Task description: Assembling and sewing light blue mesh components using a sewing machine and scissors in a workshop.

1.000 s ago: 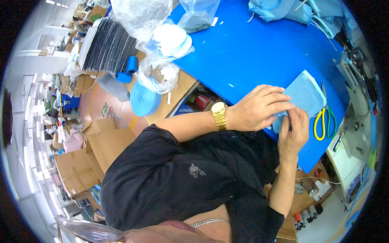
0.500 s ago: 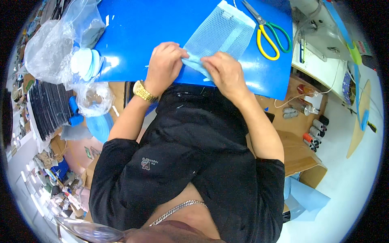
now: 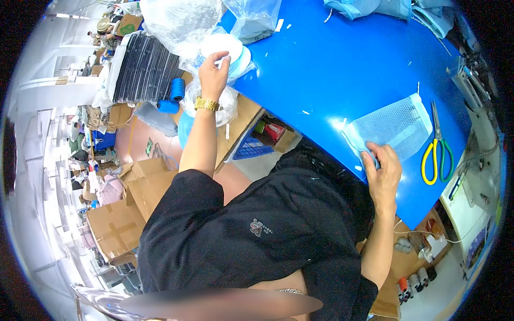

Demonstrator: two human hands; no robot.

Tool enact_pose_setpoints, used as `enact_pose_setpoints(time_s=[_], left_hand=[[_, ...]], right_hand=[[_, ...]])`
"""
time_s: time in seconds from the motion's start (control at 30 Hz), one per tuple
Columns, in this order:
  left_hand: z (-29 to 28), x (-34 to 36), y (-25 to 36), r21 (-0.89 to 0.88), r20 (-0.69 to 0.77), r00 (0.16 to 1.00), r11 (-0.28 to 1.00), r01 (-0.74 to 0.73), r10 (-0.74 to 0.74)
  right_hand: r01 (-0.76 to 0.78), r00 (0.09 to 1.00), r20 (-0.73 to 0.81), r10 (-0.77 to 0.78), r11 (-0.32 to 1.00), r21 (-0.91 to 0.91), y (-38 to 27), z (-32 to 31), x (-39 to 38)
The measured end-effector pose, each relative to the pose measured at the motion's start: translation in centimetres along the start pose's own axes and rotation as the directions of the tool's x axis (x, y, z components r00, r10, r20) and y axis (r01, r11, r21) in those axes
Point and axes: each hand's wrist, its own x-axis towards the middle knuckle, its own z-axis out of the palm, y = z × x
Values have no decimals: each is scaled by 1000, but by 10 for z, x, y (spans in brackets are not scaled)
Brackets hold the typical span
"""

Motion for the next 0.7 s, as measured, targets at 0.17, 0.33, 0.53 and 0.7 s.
enact_pose_setpoints(time_s=[0.17, 0.33, 0.53, 0.7], left_hand=[[20, 0, -18, 148, 31, 996, 985, -92, 88], [35, -5, -29, 202, 15, 990, 969, -143, 143], [35, -3, -28, 224, -10, 995, 970, -96, 101], [29, 6, -38, 201, -52, 998, 979, -21, 33]], right_hand=[[12, 998, -54, -12, 1000, 3, 3, 6, 0], [19, 997, -74, -18, 1000, 13, 1, 5, -1], [15, 997, -82, -13, 999, 30, 2, 6, -1], [26, 996, -88, -24, 999, 22, 1, 6, -1]])
